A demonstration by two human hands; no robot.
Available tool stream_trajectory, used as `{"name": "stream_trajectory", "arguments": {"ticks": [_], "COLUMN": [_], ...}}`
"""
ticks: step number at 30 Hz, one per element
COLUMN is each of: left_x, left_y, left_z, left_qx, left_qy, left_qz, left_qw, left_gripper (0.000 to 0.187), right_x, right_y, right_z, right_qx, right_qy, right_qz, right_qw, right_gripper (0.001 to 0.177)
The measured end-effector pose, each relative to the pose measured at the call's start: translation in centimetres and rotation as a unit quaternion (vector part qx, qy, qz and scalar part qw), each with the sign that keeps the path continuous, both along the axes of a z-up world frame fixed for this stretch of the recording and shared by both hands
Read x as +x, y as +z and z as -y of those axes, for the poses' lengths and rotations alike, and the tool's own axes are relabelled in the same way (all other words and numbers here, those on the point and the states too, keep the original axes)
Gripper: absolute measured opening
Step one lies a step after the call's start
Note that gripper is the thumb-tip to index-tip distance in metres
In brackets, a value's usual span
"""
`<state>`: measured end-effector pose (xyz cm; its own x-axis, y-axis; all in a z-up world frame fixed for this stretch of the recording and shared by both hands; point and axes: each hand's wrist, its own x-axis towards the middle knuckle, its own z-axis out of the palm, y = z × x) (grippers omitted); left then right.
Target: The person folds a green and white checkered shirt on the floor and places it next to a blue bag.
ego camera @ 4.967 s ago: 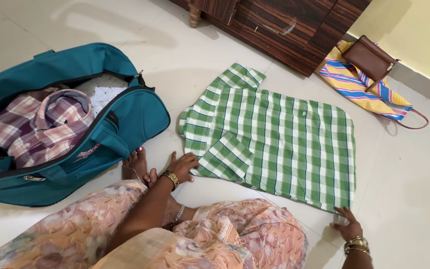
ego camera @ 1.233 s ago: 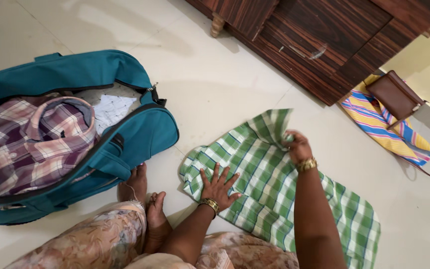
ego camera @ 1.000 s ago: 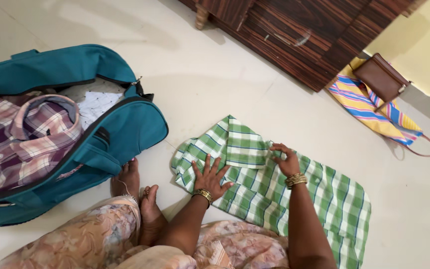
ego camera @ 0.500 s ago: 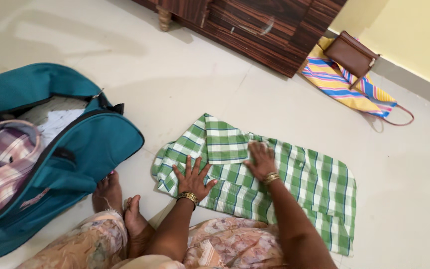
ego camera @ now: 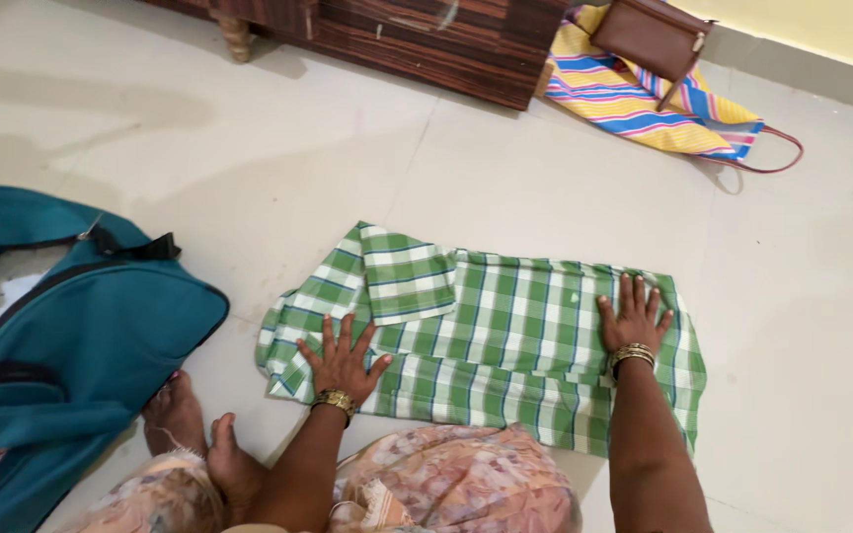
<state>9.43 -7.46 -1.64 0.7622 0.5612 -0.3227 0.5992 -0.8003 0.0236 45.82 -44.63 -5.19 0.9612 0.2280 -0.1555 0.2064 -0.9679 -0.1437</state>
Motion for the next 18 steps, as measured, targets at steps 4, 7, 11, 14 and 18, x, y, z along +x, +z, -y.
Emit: {"name": "stream_trajectory", "arguments": {"ticks": [4,7,11,14,18], "left_x": [0.2,1.1,5.4,10.5,15.2], "left_y": [-0.5,-1.2,-2.9,-3.4,-0.9], "left_z": [0.0,-0.1,-3.1,-6.1,-6.4], "left_qx": [0.026,0.04,0.012,0.071,0.049], "left_qy": [0.009,0.061,0.138,-0.013,-0.063], "left_qz": [0.052,0.109,0.16,0.373,0.128], "left_qw": [0.998,0.991,0.977,0.925,0.989], "left_gripper": [0.071,0.053,0.045,0.06,0.082], "right_x": [0.9,0.7,0.5,0.5,0.4], "right_y": [-0.9,-1.7,-1.6,-1.4,-0.7], "right_z": [0.5,0.8,0.7,0.5,0.3], "right_qx": [0.025,0.042,0.016,0.022,0.011], "right_qy": [0.011,0.012,0.017,0.018,0.02], "right_qz": [0.029,0.046,0.025,0.029,0.028], "right_qw": [0.999,0.998,0.999,0.999,0.999], "right_gripper": [0.08,0.083,0.078,0.079,0.081]}}
